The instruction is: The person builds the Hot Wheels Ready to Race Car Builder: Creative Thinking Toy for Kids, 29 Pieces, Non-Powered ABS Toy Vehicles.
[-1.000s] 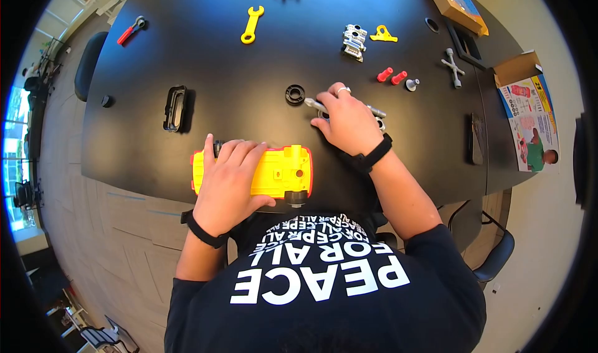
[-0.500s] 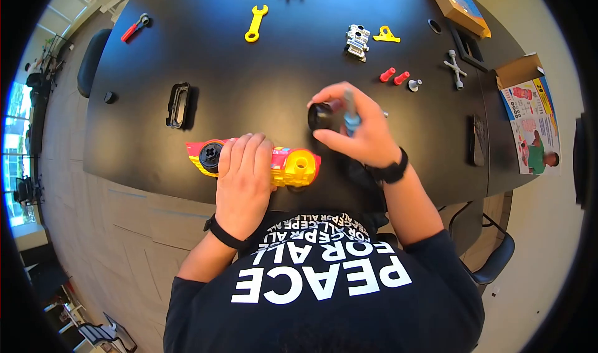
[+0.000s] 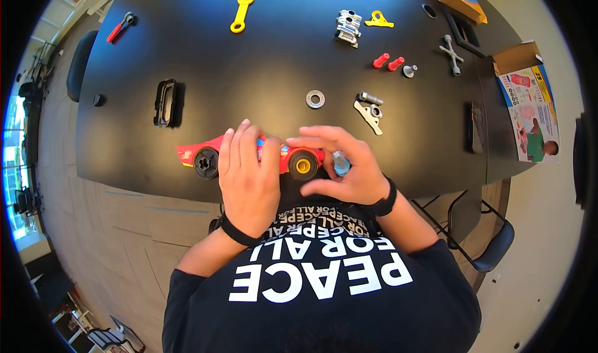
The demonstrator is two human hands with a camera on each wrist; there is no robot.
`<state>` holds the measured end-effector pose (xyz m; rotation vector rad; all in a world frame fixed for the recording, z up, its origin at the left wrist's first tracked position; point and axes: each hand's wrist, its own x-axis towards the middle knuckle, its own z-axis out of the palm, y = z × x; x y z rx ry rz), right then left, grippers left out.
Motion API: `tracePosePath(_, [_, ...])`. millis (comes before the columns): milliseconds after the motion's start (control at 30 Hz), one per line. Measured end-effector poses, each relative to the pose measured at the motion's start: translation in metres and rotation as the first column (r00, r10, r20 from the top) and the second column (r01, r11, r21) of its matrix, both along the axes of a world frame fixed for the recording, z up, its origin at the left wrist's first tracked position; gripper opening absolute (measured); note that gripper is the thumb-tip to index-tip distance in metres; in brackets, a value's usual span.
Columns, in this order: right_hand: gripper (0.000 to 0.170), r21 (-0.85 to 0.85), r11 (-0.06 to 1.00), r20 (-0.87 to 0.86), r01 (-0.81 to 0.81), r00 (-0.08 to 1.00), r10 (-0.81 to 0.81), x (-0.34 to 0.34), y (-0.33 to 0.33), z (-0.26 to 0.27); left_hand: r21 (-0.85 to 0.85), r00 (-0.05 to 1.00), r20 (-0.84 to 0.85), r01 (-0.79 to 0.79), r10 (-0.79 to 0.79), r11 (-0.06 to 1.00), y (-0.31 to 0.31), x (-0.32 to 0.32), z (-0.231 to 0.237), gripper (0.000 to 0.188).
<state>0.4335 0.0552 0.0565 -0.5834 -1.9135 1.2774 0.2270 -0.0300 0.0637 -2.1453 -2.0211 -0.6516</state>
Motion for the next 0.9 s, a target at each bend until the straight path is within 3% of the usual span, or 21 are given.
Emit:
tracePosePath(67, [0.064, -0.335, 0.939, -0.025, -0.082, 0.997, 0.078, 0.012, 0.003, 0.014, -0.019, 1.0, -0.021, 0.011, -0.012, 1.0, 0.002, -0.004, -0.001, 0.029])
tracePosePath(100, [0.055, -0.185, 0.982, -0.054, -0.025, 0.998, 0.015, 0.014, 0.013, -0.006, -0.038, 0.999, -0.043, 0.032, -0.034, 0.999, 0.002, -0.005, -0.001, 0.03])
tracePosePath(133, [0.051, -0.166, 0.977, 0.086, 0.132, 0.989, -0.119, 0.018, 0.019, -0.011, -0.038, 0.999, -0.042, 0.025, -0.027, 0.999, 0.001, -0.004, 0.002, 0.03])
tracePosePath(200, [0.052, 0.179, 0.944, 0.355, 0.277, 0.877, -0.325, 0.017, 0.042, -0.01, -0.123, 0.995, -0.066, 0.061, -0.07, 0.991, 0.001, -0.001, 0.014, 0.053])
tracePosePath(233, [0.052, 0.183, 0.941, 0.354, 0.284, 0.874, -0.332, 0.015, 0.051, -0.015, -0.119, 0.995, -0.065, 0.068, -0.076, 0.991, 0.001, -0.002, 0.019, 0.053])
tracePosePath(300, [0.057, 0.419, 0.88, 0.41, 0.223, 0.818, -0.403, 0.008, 0.064, -0.03, -0.154, 0.989, 0.08, 0.137, -0.126, 0.979, 0.0, -0.004, 0.028, 0.078])
tracePosePath(467, [0.058, 0.304, 0.927, 0.528, 0.22, 0.771, -0.356, -0.011, 0.076, -0.047, -0.142, 0.985, 0.101, 0.153, -0.139, 0.978, -0.003, -0.003, 0.024, 0.085])
tracePosePath(533, [0.055, 0.38, 0.921, 0.442, 0.085, 0.858, -0.262, -0.008, 0.086, -0.058, -0.128, 0.986, 0.108, 0.144, -0.13, 0.981, -0.005, -0.004, 0.02, 0.085])
tracePosePath(567, [0.055, 0.244, 0.968, 0.309, 0.059, 0.941, -0.135, -0.006, 0.086, -0.058, -0.127, 0.986, 0.101, 0.148, -0.136, 0.981, -0.005, -0.004, 0.019, 0.085])
tracePosePath(600, [0.055, 0.243, 0.969, 0.311, 0.048, 0.942, -0.125, -0.001, 0.083, -0.055, -0.126, 0.985, 0.095, 0.153, -0.141, 0.98, -0.005, -0.005, 0.018, 0.085])
tracePosePath(633, [0.056, -0.136, 0.988, 0.175, 0.07, 0.983, -0.046, 0.0, 0.074, -0.032, -0.143, 0.985, 0.1, 0.157, -0.144, 0.977, -0.006, -0.005, 0.019, 0.085])
tracePosePath(667, [0.057, -0.497, 0.867, 0.02, 0.033, 0.999, -0.026, 0.003, 0.066, -0.017, -0.144, 0.985, 0.105, 0.15, -0.136, 0.978, -0.006, -0.006, 0.019, 0.085])
tracePosePath(700, [0.065, -0.547, 0.837, -0.072, -0.021, 0.997, -0.023, 0.006, 0.062, -0.014, -0.146, 0.984, 0.105, 0.156, -0.141, 0.977, -0.006, -0.006, 0.019, 0.085])
tracePosePath(833, [0.064, -0.65, 0.752, -0.193, -0.105, 0.981, -0.03, 0.019, 0.044, -0.002, -0.137, 0.984, 0.097, 0.162, -0.15, 0.977, -0.006, -0.006, 0.017, 0.085])
tracePosePath(900, [0.066, -0.572, 0.81, -0.214, -0.131, 0.977, 0.006, 0.024, 0.038, 0.0, -0.141, 0.983, 0.095, 0.168, -0.156, 0.976, -0.005, -0.006, 0.018, 0.084])
